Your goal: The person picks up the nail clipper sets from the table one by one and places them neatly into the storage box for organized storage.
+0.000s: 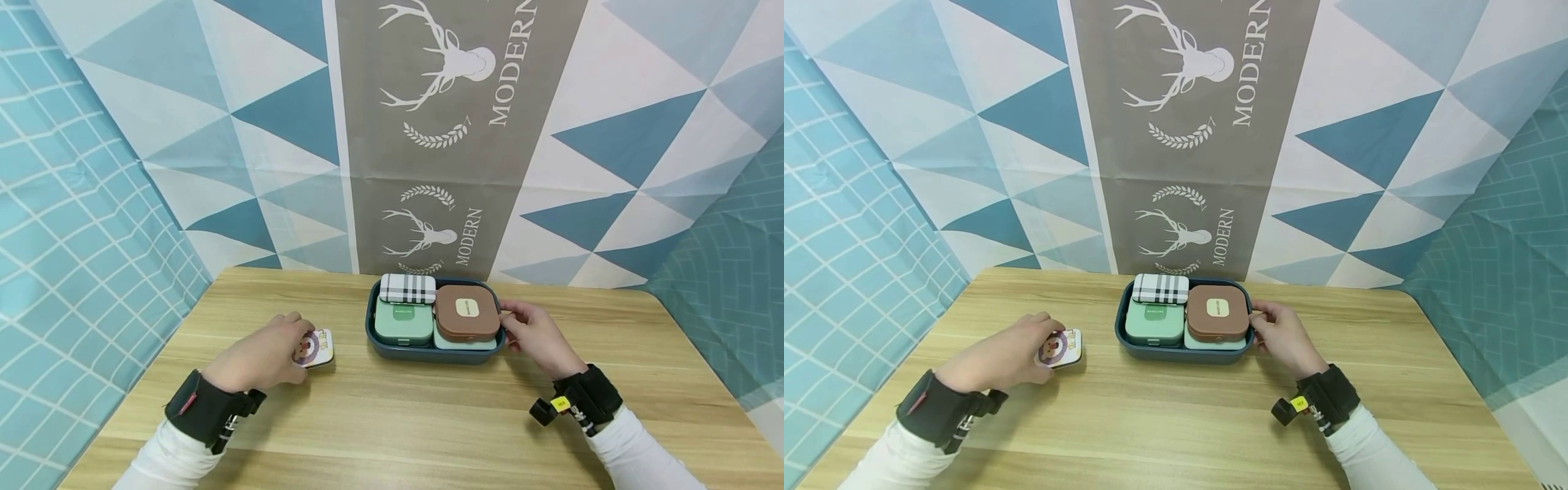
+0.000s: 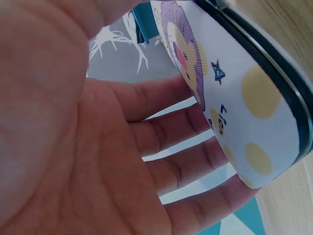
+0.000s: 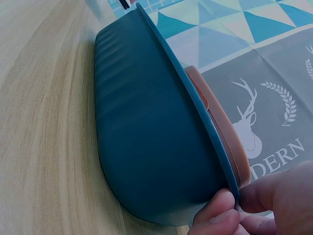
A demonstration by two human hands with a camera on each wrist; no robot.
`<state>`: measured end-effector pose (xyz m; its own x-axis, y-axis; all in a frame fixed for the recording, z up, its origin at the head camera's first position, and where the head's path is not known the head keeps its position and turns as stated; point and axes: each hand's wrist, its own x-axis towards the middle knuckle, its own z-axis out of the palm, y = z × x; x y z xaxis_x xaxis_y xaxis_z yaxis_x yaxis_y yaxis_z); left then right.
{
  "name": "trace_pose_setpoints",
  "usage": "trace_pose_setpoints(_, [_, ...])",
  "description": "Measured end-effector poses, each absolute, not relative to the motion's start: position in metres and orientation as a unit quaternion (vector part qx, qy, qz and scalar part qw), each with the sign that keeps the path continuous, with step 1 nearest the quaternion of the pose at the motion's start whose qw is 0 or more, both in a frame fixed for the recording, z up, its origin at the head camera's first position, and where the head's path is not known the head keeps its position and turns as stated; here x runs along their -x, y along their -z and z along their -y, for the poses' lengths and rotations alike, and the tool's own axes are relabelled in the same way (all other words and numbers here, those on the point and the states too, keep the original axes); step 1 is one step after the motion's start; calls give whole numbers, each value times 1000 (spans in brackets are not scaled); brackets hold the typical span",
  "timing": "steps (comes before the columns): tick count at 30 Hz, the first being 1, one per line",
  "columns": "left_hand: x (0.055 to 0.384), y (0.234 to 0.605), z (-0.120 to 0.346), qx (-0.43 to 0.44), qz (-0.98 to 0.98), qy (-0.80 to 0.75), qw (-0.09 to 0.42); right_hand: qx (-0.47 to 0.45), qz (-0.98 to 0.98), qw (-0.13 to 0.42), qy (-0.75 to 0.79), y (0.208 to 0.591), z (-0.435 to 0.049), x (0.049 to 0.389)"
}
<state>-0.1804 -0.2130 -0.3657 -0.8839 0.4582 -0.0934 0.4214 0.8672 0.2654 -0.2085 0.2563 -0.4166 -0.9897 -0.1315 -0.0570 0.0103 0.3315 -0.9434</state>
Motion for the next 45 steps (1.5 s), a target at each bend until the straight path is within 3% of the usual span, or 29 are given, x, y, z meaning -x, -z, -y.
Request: trace_pose_setpoints(45, [182,354,213,-260,-955,-139,26,36,-812,61,579,416,-256,208])
